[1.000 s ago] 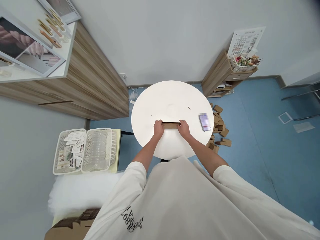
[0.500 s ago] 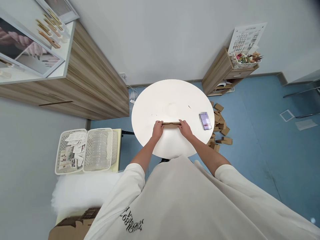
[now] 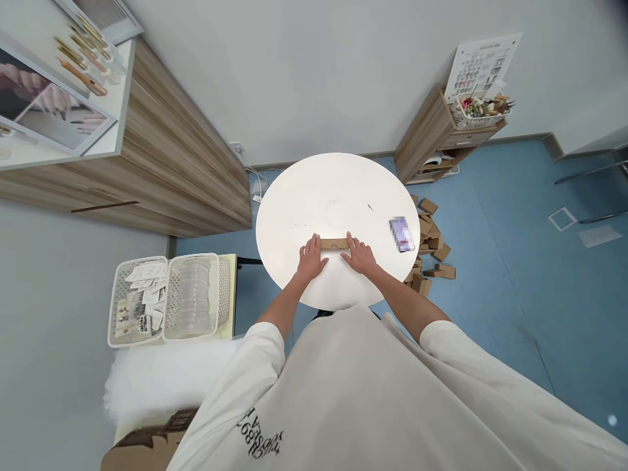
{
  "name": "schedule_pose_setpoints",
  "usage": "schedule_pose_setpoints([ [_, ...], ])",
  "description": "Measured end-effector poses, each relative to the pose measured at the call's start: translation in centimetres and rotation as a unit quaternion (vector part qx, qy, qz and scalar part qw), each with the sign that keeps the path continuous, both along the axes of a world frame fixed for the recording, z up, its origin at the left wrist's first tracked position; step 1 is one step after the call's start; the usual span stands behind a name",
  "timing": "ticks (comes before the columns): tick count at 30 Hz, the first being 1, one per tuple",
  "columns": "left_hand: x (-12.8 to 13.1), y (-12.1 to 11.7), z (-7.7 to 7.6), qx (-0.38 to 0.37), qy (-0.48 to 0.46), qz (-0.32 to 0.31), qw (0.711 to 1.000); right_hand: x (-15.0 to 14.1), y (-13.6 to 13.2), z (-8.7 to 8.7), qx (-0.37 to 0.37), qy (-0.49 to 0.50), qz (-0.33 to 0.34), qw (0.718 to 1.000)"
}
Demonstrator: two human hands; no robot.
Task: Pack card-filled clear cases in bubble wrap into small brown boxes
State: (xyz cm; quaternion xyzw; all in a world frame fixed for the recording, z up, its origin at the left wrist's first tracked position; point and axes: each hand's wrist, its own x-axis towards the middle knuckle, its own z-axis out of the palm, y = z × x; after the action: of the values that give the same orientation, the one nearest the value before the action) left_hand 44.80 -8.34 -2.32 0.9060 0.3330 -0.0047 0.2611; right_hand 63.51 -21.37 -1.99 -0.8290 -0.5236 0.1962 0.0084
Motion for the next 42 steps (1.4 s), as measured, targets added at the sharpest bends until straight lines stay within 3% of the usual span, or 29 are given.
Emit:
schedule_pose_setpoints([
  [6,0.3,-0.5,-0.5,0.029,0.035,0.006,0.999,-0.1,0.5,-0.6,-0.041,-0.009,-0.008,0.999],
  [16,0.2,-0.6,-0.7,0.003,0.050,0.045,0.998,-0.4,0.6,-0.1,-0.017,0.019,-0.028,0.999],
  [25,-0.8,-1.3,-0.8,-0.030,-0.041,0.051,0.997,-1.5,-0.8,0.4,0.012,0.053,-0.062,0.997],
  [30,-3.2,-3.6,-1.9,-0.041,-0.061,0.040,0.996,-3.3,-3.8,-0.6,0.030,0.079,-0.062,0.995],
  [36,-6.0,-6.6,-4.2,-0.073,0.027,0.009,0.997,-5.6,-6.4,-2.5,-0.022,0.117,-0.051,0.992],
  [42,-5.7,-6.8,-3.6,-0.088,0.051,0.010,0.995,-6.7,-5.7,-2.7,-0.007,0.101,-0.093,0.990],
])
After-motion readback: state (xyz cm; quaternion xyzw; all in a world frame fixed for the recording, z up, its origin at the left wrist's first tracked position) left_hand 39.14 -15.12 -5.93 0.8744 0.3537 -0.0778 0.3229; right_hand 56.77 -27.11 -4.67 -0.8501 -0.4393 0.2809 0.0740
